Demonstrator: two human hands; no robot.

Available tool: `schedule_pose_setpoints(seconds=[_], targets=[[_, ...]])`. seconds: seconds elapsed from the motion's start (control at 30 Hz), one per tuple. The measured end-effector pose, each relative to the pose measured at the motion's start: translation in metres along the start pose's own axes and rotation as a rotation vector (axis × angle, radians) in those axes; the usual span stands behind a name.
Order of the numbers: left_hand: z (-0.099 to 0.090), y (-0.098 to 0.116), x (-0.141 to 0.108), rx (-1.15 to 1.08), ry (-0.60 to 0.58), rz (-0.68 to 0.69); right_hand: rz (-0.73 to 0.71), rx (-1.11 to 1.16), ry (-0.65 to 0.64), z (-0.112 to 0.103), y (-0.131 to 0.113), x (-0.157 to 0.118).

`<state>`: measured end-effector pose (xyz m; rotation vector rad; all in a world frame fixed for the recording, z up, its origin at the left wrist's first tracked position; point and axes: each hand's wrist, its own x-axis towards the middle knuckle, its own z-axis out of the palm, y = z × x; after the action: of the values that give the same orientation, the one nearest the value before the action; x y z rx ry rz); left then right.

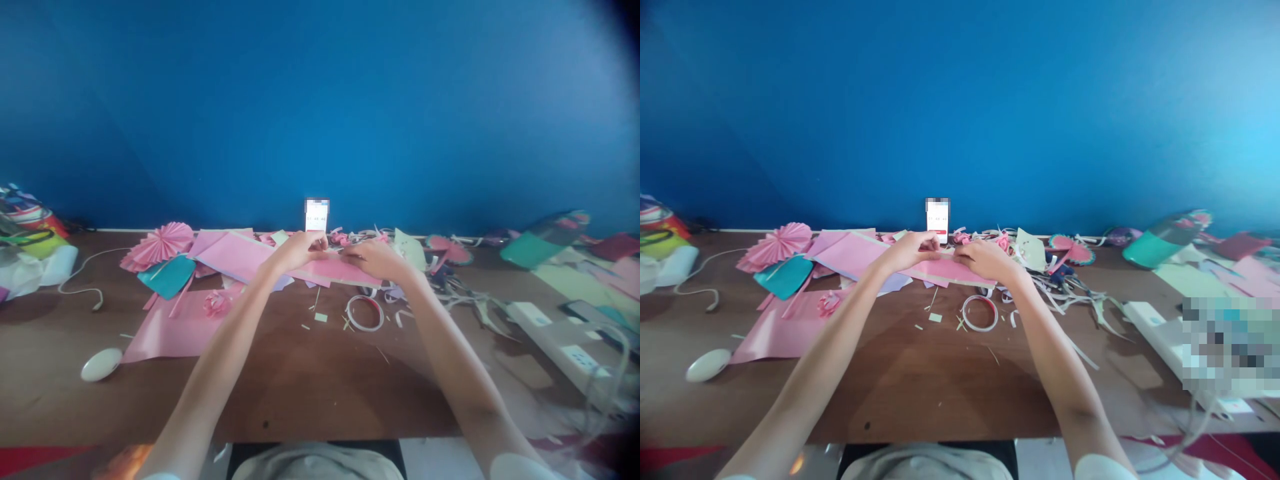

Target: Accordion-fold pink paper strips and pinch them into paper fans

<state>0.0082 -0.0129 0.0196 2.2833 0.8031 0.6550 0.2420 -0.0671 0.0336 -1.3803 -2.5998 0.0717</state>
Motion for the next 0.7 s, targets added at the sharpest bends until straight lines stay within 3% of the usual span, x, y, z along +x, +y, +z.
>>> schedule_pose_setpoints(seconds=[0.17, 0.3, 0.5, 0.7], targets=[[-0.002, 0.0, 0.001, 0.12, -0.065, 0.013, 0.024, -0.022, -0.051, 0.0, 0.004, -0.001], [-0.001, 0.004, 0.001, 0.183, -0.051, 0.039, 0.114, -0.112, -0.046, -0.001, -0.004, -0.001], [0.005, 0.007, 0.001, 0.252, -0.086, -0.01, 0.072, -0.14, -0.019, 0.002, -0.016, 0.003], [0.018, 0.01, 0.005, 0.298, -0.094, 0.06, 0.042, -0.132, -0.048, 0.011, -0.01, 0.006]])
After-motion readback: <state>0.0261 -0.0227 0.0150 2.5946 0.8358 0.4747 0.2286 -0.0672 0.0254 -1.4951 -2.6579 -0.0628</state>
